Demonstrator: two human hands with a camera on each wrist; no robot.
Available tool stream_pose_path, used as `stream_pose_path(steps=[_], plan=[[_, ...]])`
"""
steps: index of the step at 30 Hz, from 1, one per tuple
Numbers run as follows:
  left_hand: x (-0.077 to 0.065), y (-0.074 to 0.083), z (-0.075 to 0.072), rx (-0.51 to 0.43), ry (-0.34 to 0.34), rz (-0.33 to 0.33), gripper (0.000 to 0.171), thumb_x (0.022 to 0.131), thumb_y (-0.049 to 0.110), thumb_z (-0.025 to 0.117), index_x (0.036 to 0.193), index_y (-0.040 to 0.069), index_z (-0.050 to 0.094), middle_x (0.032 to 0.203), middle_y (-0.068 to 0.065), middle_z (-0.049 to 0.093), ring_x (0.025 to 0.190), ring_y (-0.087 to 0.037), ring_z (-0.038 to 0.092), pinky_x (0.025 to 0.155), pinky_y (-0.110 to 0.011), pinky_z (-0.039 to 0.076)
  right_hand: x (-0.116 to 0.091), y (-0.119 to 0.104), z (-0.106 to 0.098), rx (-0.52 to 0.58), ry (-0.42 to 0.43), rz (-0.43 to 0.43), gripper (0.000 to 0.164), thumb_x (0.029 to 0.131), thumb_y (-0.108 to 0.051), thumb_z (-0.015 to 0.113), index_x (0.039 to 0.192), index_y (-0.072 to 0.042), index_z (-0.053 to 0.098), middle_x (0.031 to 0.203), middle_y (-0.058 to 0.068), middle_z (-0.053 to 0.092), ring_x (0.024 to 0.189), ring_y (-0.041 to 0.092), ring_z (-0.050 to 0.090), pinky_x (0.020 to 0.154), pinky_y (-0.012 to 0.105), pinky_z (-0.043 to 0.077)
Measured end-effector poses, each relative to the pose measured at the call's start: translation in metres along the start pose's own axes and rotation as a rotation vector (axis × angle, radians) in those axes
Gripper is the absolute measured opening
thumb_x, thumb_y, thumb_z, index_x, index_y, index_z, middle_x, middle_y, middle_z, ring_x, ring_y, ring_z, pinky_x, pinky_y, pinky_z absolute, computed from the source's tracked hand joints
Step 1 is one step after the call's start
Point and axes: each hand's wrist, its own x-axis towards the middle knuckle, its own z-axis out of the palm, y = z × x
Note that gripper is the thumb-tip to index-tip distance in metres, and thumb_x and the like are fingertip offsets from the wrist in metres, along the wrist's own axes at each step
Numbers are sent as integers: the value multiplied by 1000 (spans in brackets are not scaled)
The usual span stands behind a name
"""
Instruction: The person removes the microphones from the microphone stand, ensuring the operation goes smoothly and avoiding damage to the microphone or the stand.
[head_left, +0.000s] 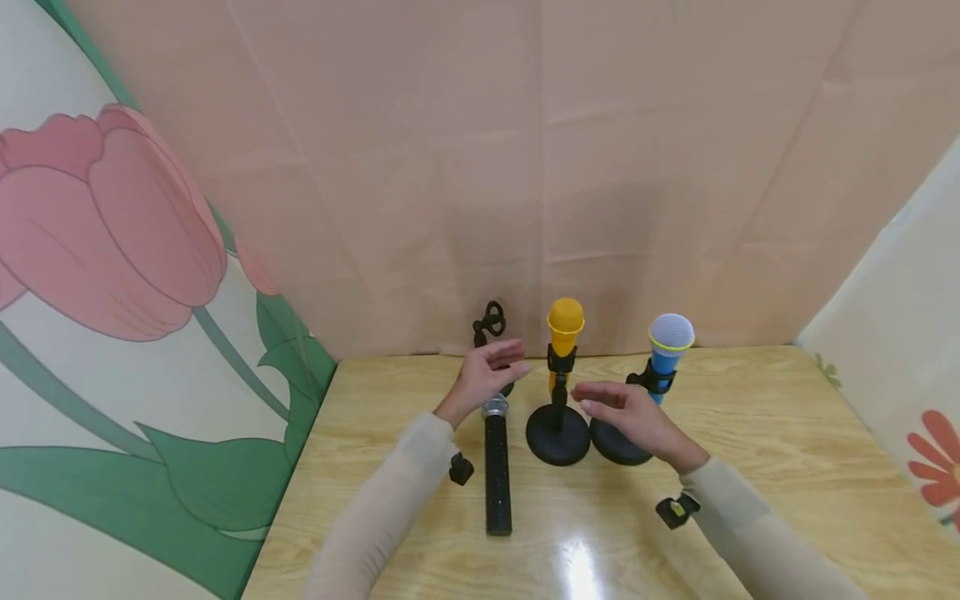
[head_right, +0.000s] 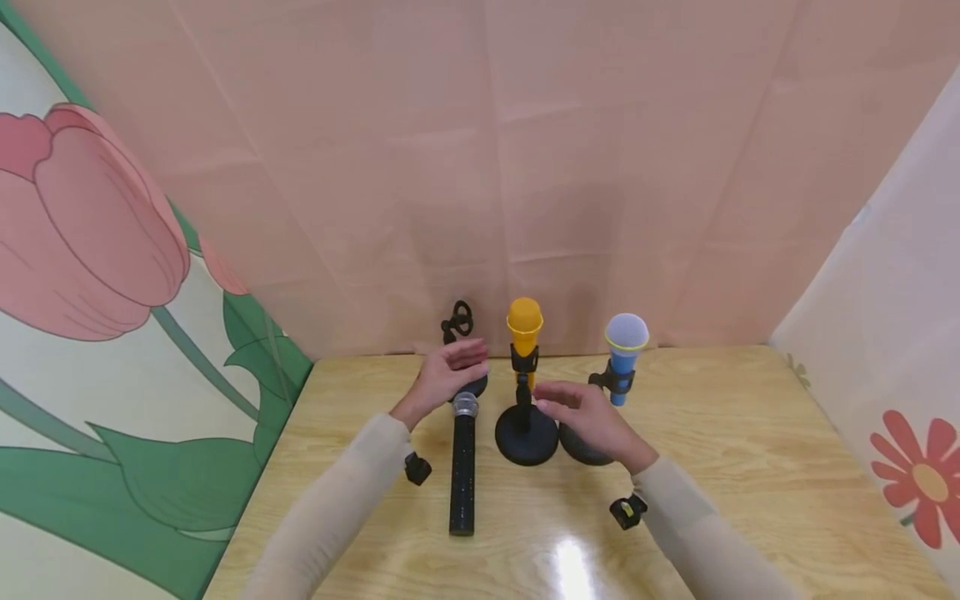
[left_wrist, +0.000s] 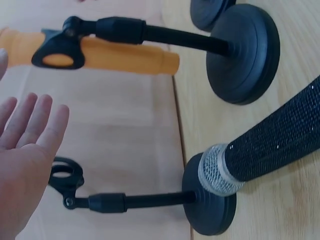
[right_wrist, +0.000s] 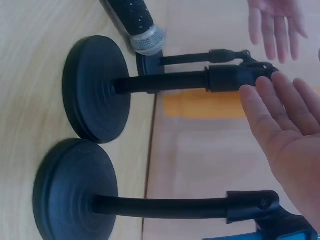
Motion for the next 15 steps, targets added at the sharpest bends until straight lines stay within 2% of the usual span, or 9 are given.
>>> stream_pose_path(steps=[2,5,11,15], plan=[[1,0,4,-12,-12,-16,49,90,13,76,135,2,61,129,-15,65,119,-34,62,93,-32,54,2,-2,-3,5,17,-3,41,100,-19,64,131,7,60,127,21,65,113,21,65,90,18,48],[2,0,11,-15,-24,-23,50,89,12,77,135,3,61,129,-15,65,121,-34,61,91,-32,54,5,-7,-8,5,43,10,42,100,-21,63,133,6,59,128,21,64,115,30,63,91,22,51],[4,-2,23,4,-28,-15,50,87,12,79,134,2,62,129,-14,65,120,-33,62,90,-32,55,12,-15,-13,-40,81,45,49,100,-29,63,137,3,55,132,19,62,119,34,61,99,43,49],[7,-3,30,20,-28,-16,50,85,14,81,132,6,64,127,-7,67,118,-27,64,90,-31,55,16,-18,-14,-52,100,42,51,100,-29,63,139,2,54,132,19,62,120,35,60,101,49,47]])
